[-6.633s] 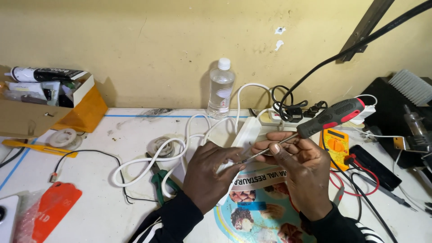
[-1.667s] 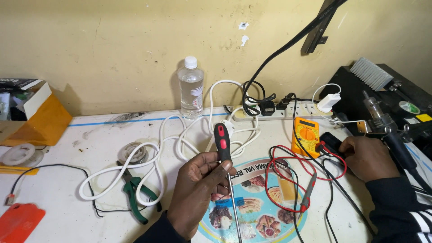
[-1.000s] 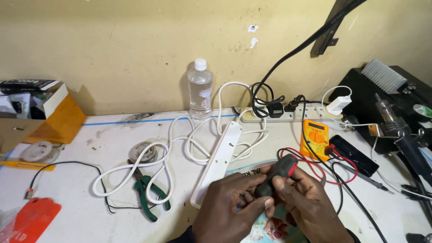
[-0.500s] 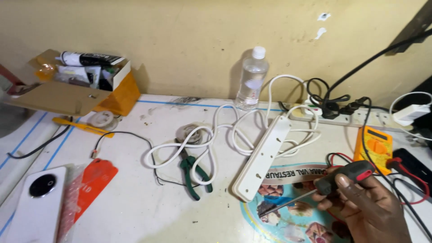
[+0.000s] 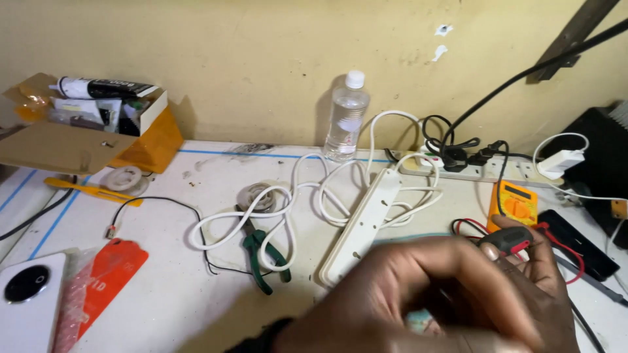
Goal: A person is working on a cluttered workbench, handling a smartphone and using a screwdriver to disassemble or repair a power strip.
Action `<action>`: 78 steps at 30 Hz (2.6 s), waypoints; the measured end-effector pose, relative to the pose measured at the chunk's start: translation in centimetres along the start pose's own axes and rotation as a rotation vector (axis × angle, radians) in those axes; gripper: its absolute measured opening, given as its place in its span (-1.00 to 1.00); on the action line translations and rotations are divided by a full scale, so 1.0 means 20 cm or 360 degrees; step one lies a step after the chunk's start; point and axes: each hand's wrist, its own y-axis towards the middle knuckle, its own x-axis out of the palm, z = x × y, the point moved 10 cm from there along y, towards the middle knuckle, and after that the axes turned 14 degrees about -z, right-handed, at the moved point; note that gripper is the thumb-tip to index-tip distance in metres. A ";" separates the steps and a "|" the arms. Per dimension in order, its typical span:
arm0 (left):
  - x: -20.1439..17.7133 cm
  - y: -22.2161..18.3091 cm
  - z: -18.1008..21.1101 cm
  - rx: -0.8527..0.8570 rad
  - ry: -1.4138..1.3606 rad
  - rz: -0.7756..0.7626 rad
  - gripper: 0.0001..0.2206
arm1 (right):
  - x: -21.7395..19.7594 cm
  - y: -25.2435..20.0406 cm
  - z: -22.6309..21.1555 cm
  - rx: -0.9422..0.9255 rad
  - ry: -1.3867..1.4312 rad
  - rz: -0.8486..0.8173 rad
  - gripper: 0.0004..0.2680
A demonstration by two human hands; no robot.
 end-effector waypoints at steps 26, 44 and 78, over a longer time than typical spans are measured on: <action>-0.74 0.35 -0.49 -0.0273 0.0595 0.0204 -0.43 | 0.27 -0.41 -0.46 -0.1095 -0.1104 0.0387 -0.70; -0.75 0.32 -0.51 -0.0541 0.0615 0.0362 -0.42 | 0.28 -0.32 -0.45 -0.1133 -0.1057 0.0002 -0.76; -0.69 0.33 -0.48 -0.0511 0.0668 0.0197 -0.56 | 0.19 -0.10 0.06 0.1191 -0.0109 -0.0302 -0.77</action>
